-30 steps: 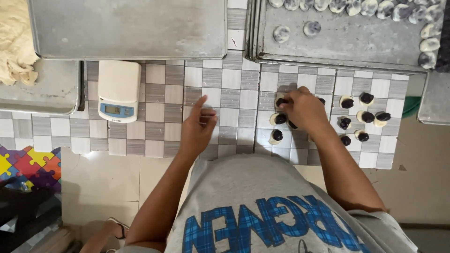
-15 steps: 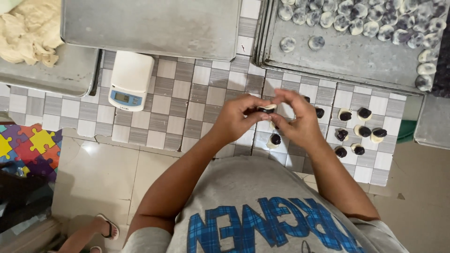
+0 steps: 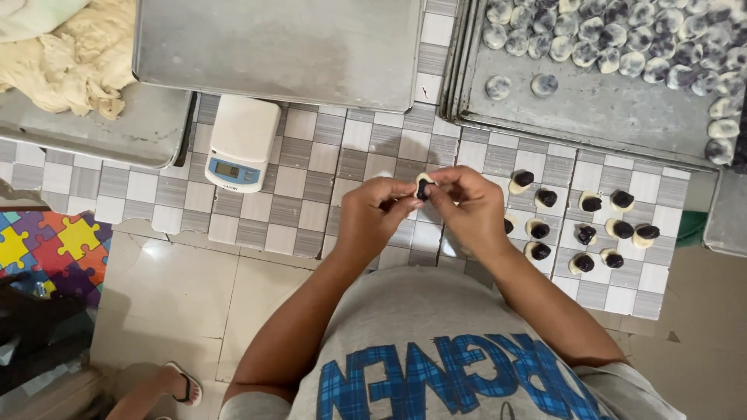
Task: The person is taking small portions of dough, flattening them by hand, placing a dark purple filling inside, and sealing the dough around it.
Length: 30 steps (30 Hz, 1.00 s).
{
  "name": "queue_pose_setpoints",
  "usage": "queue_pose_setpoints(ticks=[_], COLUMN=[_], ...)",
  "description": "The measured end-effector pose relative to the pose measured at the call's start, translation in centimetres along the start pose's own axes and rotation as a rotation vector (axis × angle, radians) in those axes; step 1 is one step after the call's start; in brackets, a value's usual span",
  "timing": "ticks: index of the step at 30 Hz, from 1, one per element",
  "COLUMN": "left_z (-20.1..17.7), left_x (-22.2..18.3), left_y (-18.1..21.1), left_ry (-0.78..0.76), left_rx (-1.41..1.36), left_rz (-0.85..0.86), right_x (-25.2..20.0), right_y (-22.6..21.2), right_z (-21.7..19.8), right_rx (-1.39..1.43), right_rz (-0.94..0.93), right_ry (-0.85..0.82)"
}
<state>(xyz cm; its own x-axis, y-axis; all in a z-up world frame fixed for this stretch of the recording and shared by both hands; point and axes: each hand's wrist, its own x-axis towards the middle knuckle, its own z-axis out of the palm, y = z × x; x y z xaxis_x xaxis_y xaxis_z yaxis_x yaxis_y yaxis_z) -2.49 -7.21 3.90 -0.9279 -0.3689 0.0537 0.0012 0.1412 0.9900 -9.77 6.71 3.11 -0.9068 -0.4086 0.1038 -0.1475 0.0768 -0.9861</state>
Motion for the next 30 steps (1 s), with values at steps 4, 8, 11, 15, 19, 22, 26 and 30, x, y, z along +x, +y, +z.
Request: queue_pose_setpoints(ticks=[4, 8, 11, 15, 19, 22, 26, 30], left_z=[-0.7, -0.2, 0.4, 0.2, -0.5, -0.7, -0.9, -0.9], left_x=[0.9, 1.5, 1.5, 1.4, 1.5, 2.1, 2.6, 2.5], left_y=[0.4, -0.9, -1.3, -1.1, -0.4, -0.4, -0.5, -1.7], left_ry=[0.030, -0.018, -0.021, -0.064, -0.136, -0.103, -0.090, -0.050], left_rx=[0.011, -0.234, -0.358, -0.193, -0.005, 0.013, -0.082, -0.163], left_rz=[0.031, 0.060, 0.045, 0.087, 0.125, 0.122, 0.040, 0.004], right_x=[0.3, -0.1, -0.4, 0.5, 1.1, 0.8, 0.7, 1.4], right_y=[-4.0, -4.7, -1.2, -0.1, -2.0, -3.2, -4.8, -3.8], right_z=[0.2, 0.0, -0.5, -0.8, -0.5, 0.4, 0.5, 0.2], right_rx=[-0.263, -0.137, 0.156, 0.040, -0.219, -0.528, -0.596, -0.407], right_rz=[-0.192, -0.164, 0.041, 0.066, -0.059, -0.203, -0.357, -0.258], right_ry=[-0.115, -0.158, -0.076, 0.047, 0.050, -0.060, -0.155, -0.185])
